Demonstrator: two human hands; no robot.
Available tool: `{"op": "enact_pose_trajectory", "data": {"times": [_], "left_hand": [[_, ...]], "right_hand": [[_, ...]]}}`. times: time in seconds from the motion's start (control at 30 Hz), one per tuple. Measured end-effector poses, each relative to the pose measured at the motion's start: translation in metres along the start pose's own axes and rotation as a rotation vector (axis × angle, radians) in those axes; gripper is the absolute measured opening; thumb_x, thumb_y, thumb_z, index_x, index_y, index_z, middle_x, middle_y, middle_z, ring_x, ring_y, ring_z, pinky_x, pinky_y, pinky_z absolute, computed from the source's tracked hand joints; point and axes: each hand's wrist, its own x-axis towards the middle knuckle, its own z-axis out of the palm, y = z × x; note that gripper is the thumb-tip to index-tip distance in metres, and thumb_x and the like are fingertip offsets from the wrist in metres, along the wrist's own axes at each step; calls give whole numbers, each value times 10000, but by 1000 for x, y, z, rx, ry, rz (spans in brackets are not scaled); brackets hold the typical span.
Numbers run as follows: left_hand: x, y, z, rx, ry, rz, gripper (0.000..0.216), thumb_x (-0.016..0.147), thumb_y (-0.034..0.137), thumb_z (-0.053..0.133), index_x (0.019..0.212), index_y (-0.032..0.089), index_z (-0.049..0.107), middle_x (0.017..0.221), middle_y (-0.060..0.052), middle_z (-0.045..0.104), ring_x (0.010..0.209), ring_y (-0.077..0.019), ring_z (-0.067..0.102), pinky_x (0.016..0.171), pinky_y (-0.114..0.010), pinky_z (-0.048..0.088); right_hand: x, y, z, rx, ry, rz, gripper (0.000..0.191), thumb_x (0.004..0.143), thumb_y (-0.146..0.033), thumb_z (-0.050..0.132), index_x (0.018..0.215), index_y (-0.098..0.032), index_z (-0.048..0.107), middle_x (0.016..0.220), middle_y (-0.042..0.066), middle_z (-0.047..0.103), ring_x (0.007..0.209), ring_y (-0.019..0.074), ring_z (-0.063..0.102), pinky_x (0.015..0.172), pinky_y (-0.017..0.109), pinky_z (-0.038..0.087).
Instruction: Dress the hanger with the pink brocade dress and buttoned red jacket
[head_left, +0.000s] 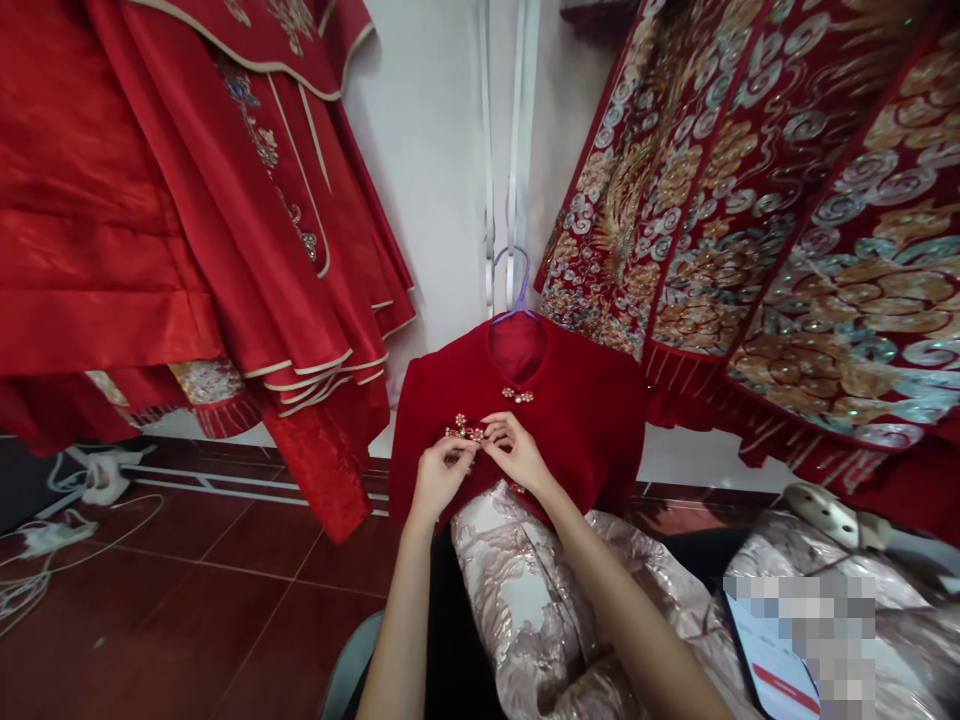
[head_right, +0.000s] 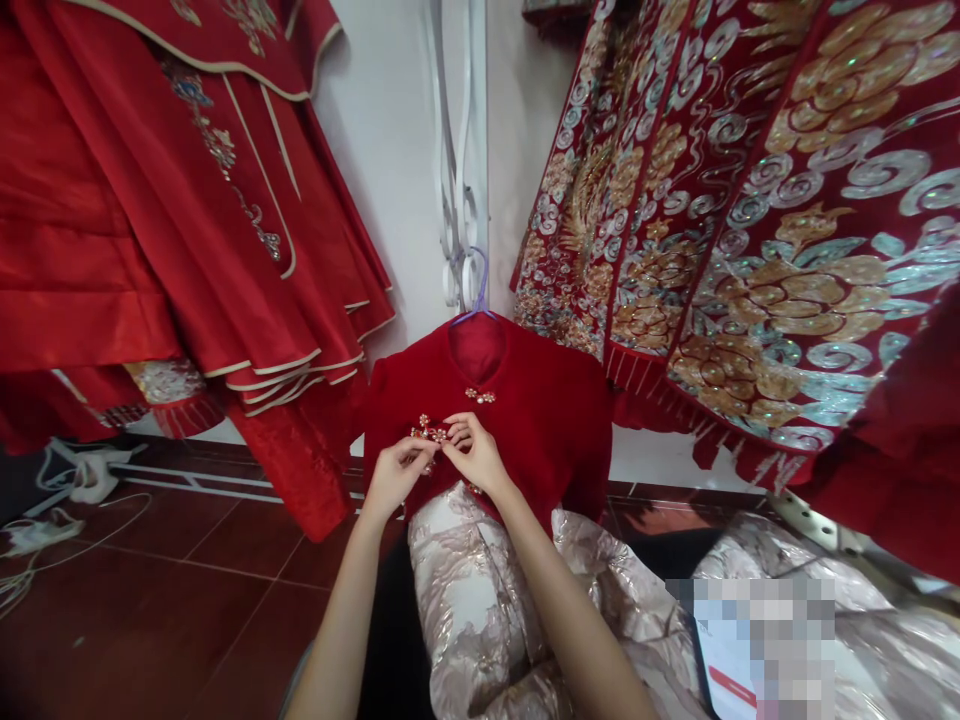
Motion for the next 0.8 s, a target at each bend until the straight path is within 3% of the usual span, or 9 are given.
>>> {"op": "enact_pose_trajectory", "data": {"times": [0.1,0.23,0.47,0.63,0.8], "left_hand": [[4,-9,2,20,249,50,265,749,257,641,990,153,601,1018,-84,622,764,-118,608,718,-269,525],[6,-15,7,-67,192,75,313,747,187,629,1043,155,533,992,-80,629,844,-130,625,793,-296,522],[4,-9,9,-92,144,57,269,782,171,585,1047,138,611,1043,-101,676,912,-155,655,903,-338,501],[3,0,10,-148,199,27,288,767,229,637,1034,123,641,1036,-112,699,946,-183,668,927,-356,504],[0,3,17,-168,333,29,299,763,295,662,1010,128,658,1030,-115,707,959,-202,673,926,-358,511]], "right_hand": [[-2,-1,3,-29,25,-15,248,772,-291,598,994,-185,570,819,24,619,706,123,603,661,252,519],[-1,-1,4,-72,46,0,266,774,-331,638,982,-168,624,792,30,638,683,128,607,661,261,528],[-8,-4,2,-77,36,-56,216,800,-320,617,949,-174,676,885,52,670,756,136,636,732,272,545],[-4,-12,5,-64,76,-62,220,816,-330,598,962,-175,651,890,56,666,775,148,638,731,286,551],[3,-25,7,-148,55,-122,165,816,-248,571,938,-191,668,889,50,642,747,142,630,721,286,553]]}}
